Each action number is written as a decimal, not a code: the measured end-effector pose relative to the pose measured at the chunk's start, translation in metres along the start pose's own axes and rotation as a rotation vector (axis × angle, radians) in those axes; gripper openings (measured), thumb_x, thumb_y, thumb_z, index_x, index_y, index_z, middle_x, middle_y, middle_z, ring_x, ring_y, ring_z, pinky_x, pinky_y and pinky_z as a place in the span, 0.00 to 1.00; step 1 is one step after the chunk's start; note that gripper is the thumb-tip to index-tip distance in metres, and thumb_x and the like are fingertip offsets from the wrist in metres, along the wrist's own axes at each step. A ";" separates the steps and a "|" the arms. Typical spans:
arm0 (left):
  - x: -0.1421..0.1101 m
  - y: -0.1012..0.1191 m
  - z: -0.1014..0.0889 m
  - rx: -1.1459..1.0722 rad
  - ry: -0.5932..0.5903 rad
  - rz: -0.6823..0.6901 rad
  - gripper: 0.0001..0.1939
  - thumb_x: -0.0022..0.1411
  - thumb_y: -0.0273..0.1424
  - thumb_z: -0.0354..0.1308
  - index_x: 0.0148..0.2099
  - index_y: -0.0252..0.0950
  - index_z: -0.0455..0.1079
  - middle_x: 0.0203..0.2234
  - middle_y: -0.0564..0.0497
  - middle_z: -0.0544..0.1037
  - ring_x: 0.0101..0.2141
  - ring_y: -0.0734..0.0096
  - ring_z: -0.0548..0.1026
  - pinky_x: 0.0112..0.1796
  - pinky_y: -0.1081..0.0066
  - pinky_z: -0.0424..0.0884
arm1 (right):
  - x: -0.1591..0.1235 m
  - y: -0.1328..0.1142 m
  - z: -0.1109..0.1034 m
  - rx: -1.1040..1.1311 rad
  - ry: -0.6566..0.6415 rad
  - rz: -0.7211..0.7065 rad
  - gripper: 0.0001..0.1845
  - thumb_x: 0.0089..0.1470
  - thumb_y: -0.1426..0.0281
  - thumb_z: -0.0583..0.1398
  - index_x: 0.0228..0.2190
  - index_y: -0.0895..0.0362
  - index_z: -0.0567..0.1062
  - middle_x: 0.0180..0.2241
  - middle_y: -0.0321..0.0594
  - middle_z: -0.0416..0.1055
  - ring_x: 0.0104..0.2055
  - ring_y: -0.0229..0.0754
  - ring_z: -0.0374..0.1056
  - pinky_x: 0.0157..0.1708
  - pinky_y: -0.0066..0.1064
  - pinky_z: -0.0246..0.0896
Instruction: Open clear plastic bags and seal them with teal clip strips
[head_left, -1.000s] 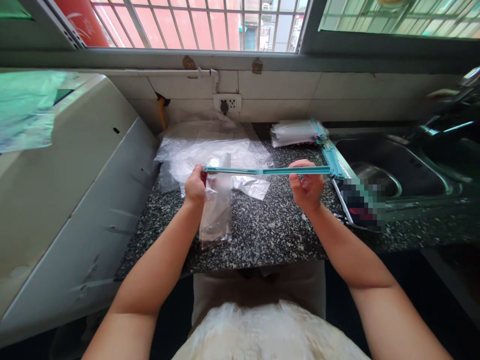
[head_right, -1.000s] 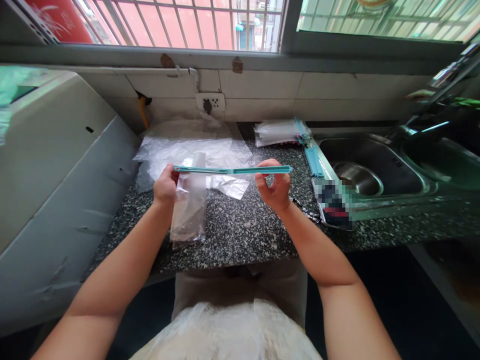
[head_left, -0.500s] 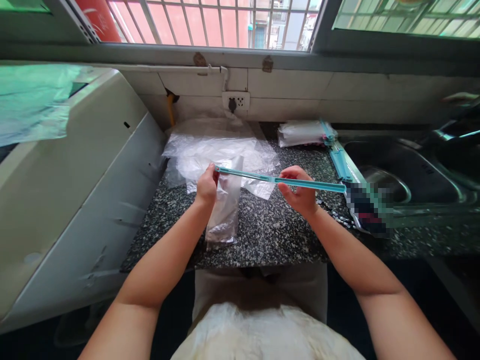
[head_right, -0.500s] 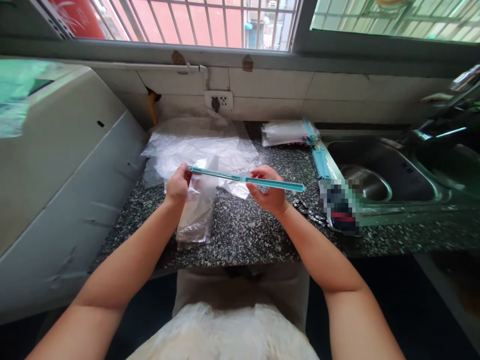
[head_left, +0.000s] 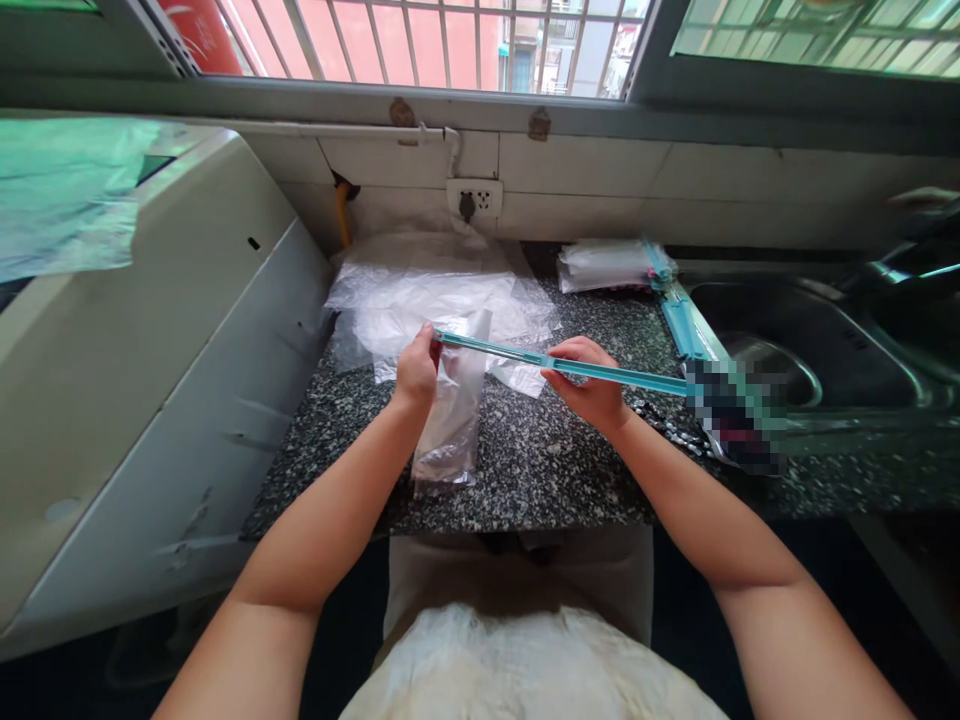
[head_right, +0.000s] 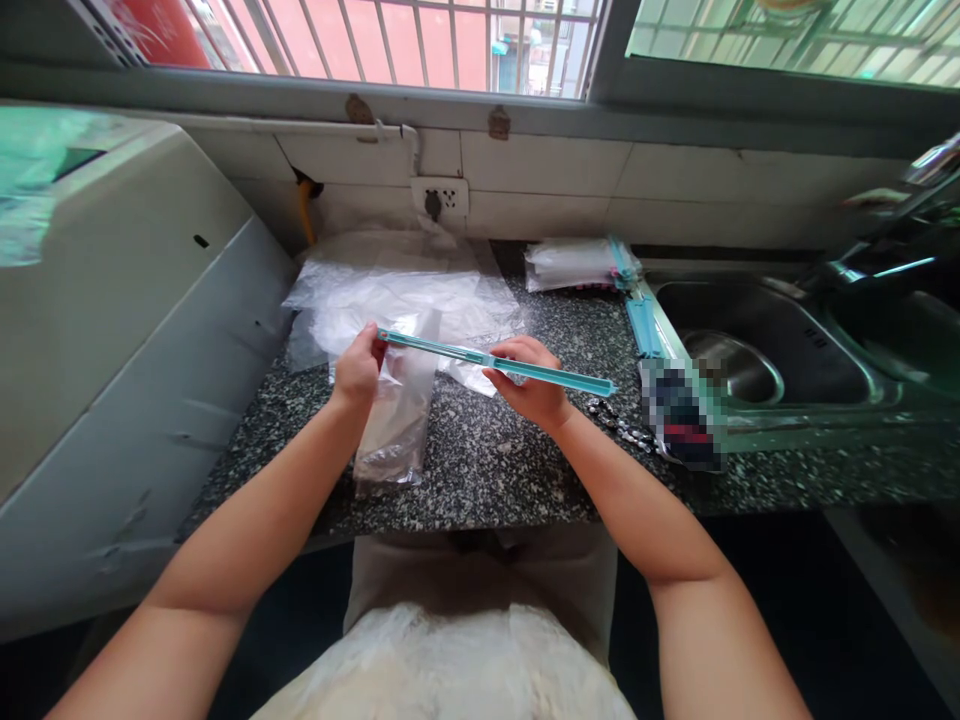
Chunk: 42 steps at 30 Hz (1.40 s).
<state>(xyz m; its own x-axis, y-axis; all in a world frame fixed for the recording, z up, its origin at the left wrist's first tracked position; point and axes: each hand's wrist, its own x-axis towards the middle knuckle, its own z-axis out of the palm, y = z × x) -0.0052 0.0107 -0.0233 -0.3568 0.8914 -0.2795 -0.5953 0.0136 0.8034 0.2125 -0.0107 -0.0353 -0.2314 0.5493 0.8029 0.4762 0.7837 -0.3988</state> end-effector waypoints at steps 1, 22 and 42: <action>-0.001 0.000 0.000 0.007 -0.007 -0.001 0.18 0.63 0.25 0.48 0.20 0.35 0.62 0.12 0.58 0.64 0.14 0.81 0.61 0.21 0.79 0.64 | 0.000 0.000 0.000 -0.006 -0.004 0.004 0.04 0.50 0.67 0.62 0.30 0.53 0.73 0.28 0.37 0.72 0.31 0.40 0.69 0.32 0.34 0.67; 0.007 -0.008 -0.005 0.087 -0.077 0.110 0.16 0.58 0.31 0.57 0.20 0.36 0.61 0.14 0.58 0.64 0.18 0.79 0.67 0.25 0.79 0.67 | 0.000 -0.001 0.000 -0.036 0.025 -0.034 0.02 0.50 0.70 0.61 0.29 0.52 0.72 0.27 0.36 0.74 0.31 0.40 0.70 0.32 0.34 0.68; 0.001 -0.005 -0.003 0.062 -0.151 0.048 0.15 0.59 0.36 0.57 0.22 0.36 0.65 0.15 0.55 0.66 0.19 0.74 0.71 0.23 0.74 0.71 | -0.001 0.002 -0.001 -0.040 0.000 -0.005 0.01 0.50 0.69 0.61 0.29 0.52 0.72 0.27 0.36 0.74 0.32 0.41 0.70 0.32 0.36 0.67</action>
<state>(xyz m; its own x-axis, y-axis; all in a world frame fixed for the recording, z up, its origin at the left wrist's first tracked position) -0.0051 0.0103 -0.0291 -0.2692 0.9494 -0.1617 -0.5331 -0.0071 0.8460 0.2142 -0.0098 -0.0361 -0.2339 0.5450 0.8051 0.5089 0.7743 -0.3763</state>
